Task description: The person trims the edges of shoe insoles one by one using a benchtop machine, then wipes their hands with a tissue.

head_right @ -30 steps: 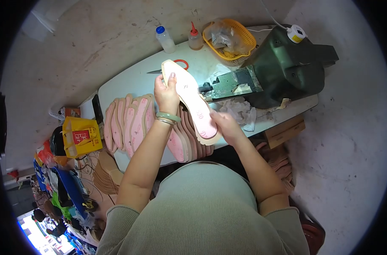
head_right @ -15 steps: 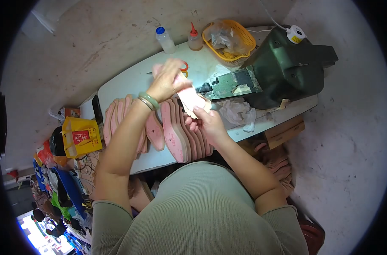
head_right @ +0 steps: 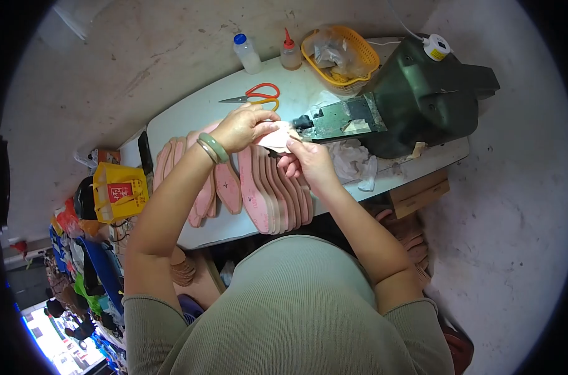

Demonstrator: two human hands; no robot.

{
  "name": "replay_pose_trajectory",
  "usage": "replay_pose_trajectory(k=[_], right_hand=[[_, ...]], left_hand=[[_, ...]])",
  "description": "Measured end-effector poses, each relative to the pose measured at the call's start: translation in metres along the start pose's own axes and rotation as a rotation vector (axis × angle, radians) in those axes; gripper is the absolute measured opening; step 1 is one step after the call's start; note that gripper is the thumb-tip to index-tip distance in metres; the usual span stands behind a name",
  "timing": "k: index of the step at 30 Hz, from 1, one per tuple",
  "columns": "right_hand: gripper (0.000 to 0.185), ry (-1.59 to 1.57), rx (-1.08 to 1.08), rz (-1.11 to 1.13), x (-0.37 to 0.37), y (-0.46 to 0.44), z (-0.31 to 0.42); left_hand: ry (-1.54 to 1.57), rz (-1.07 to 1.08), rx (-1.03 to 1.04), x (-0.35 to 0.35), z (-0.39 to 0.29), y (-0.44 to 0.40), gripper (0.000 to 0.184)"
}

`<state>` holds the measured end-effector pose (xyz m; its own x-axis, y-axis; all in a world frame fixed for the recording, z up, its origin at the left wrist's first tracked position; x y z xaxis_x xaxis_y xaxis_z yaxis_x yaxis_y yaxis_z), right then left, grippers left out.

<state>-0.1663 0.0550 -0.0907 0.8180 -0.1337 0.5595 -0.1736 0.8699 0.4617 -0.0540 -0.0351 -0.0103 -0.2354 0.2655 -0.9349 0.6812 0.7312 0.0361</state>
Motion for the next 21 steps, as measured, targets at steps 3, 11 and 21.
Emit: replay_pose_trajectory(k=[3, 11, 21], right_hand=[[0.030, 0.044, -0.017, 0.041, -0.003, 0.006, 0.001], [0.030, 0.143, -0.010, 0.188, -0.002, 0.039, -0.037], [0.028, -0.095, 0.182, 0.156, -0.024, 0.071, -0.061]], left_hand=[[0.271, 0.040, -0.120, 0.017, 0.005, 0.007, 0.029], [0.315, -0.049, -0.422, 0.025, -0.005, 0.034, 0.045], [0.158, -0.435, -0.593, 0.026, -0.005, 0.025, 0.039]])
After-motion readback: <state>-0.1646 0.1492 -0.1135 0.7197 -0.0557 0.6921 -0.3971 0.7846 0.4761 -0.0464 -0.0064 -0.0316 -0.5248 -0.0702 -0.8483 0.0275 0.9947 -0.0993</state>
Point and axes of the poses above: each hand's wrist, its own y-axis away from the middle knuckle, its own x-axis out of the palm, z = x × y, the point moved 9 cm from there along -y, towards the middle knuckle, and after that the axes turned 13 degrees about -y, right-handed, at the moved point
